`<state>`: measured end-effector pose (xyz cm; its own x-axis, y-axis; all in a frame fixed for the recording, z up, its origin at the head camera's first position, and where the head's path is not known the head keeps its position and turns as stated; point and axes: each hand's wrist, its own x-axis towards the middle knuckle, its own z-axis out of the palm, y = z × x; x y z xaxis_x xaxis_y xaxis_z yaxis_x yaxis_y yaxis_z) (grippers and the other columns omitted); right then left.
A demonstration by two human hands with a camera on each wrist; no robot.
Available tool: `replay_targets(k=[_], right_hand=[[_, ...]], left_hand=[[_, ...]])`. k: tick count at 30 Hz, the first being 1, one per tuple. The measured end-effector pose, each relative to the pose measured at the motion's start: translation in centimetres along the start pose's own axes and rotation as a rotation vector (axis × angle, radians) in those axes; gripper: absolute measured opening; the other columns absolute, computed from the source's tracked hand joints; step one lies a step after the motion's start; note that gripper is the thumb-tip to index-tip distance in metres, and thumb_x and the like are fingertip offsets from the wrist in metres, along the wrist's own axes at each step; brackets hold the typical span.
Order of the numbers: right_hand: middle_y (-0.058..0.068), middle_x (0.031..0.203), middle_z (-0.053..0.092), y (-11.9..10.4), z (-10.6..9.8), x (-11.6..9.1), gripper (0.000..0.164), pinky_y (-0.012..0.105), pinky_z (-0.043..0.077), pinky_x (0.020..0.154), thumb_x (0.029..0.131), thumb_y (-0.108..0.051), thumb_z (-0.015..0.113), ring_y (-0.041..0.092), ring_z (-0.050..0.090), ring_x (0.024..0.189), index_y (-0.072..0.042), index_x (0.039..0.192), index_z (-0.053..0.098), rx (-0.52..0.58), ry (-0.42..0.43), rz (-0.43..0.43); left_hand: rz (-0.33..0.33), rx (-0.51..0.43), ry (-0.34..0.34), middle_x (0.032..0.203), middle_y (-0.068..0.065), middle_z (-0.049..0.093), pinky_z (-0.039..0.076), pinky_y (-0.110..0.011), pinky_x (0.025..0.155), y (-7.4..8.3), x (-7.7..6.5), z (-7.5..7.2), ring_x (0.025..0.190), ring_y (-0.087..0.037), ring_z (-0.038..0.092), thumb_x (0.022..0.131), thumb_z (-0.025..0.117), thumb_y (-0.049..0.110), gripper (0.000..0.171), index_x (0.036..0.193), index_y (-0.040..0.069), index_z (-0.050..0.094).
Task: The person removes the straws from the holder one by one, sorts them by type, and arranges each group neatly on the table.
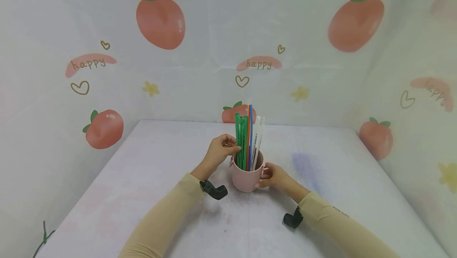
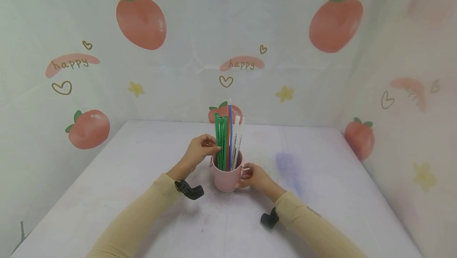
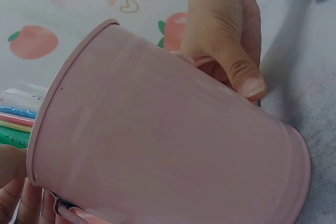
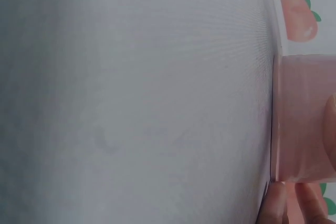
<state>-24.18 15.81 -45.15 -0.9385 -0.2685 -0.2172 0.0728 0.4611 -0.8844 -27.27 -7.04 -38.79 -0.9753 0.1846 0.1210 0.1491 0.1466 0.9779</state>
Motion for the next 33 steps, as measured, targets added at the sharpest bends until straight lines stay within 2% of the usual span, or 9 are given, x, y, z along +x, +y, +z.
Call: replay_targets(k=[3,6,7,9,15,21,33], right_hand=[[0.022,0.115,0.064,0.04,0.04,0.05,0.088,0.043,0.050,0.098,0.072,-0.016,0.087,0.030,0.062,0.109,0.014,0.138,0.037,-0.007,0.002,0.000],[0.021,0.114,0.065,0.15,0.09,0.01,0.088,0.042,0.051,0.097,0.071,-0.016,0.087,0.029,0.062,0.107,0.014,0.137,0.038,-0.002,0.003,-0.009],[0.023,0.116,0.064,-0.20,0.17,-0.24,0.084,0.045,0.049,0.098,0.073,-0.010,0.085,0.032,0.061,0.110,0.015,0.137,0.037,-0.003,0.003,-0.009],[0.023,0.115,0.064,-0.14,0.16,-0.18,0.084,0.044,0.049,0.098,0.072,-0.011,0.086,0.031,0.061,0.109,0.015,0.137,0.038,-0.006,0.003,-0.008],[0.021,0.114,0.065,-0.09,0.13,-0.06,0.087,0.044,0.049,0.099,0.071,-0.012,0.087,0.030,0.062,0.108,0.015,0.137,0.038,-0.018,0.013,-0.001],[0.025,0.118,0.062,-0.21,0.13,-0.15,0.090,0.046,0.048,0.101,0.073,-0.011,0.085,0.033,0.061,0.111,0.017,0.140,0.032,-0.005,0.004,0.003],[0.020,0.115,0.064,-0.20,0.08,-0.01,0.088,0.044,0.049,0.100,0.071,-0.011,0.087,0.029,0.062,0.109,0.014,0.138,0.037,0.005,0.015,0.014]], left_hand=[[-0.007,-0.006,0.002,0.082,-0.001,0.057,0.050,-0.023,0.065,-0.06,-0.02,0.02,0.072,-0.010,0.056,0.083,0.075,0.007,0.022,0.096,-0.001,0.060],[-0.009,-0.005,0.001,0.082,-0.002,0.059,0.053,-0.030,0.071,-0.10,-0.07,0.08,0.073,-0.011,0.056,0.084,0.075,0.008,0.021,0.096,-0.001,0.061],[-0.007,-0.004,0.005,0.082,-0.002,0.060,0.054,-0.032,0.072,-0.53,0.12,0.10,0.074,-0.011,0.057,0.084,0.075,0.009,0.020,0.096,0.000,0.061],[-0.007,-0.004,0.002,0.083,-0.002,0.061,0.055,-0.033,0.075,-0.56,0.08,0.06,0.076,-0.011,0.058,0.084,0.075,0.010,0.020,0.097,0.001,0.062],[-0.023,-0.022,-0.020,0.088,-0.003,0.063,0.053,-0.022,0.074,-0.57,0.09,-0.15,0.079,-0.009,0.058,0.086,0.073,0.009,0.022,0.102,-0.002,0.063],[-0.039,-0.019,-0.037,0.090,-0.006,0.063,0.055,-0.024,0.077,-0.58,0.16,-0.38,0.080,-0.008,0.059,0.087,0.070,0.006,0.024,0.105,-0.007,0.062],[-0.018,-0.027,0.000,0.090,-0.006,0.065,0.057,-0.030,0.082,-0.90,-0.10,-0.10,0.081,-0.009,0.063,0.090,0.069,0.011,0.017,0.101,-0.002,0.065]])
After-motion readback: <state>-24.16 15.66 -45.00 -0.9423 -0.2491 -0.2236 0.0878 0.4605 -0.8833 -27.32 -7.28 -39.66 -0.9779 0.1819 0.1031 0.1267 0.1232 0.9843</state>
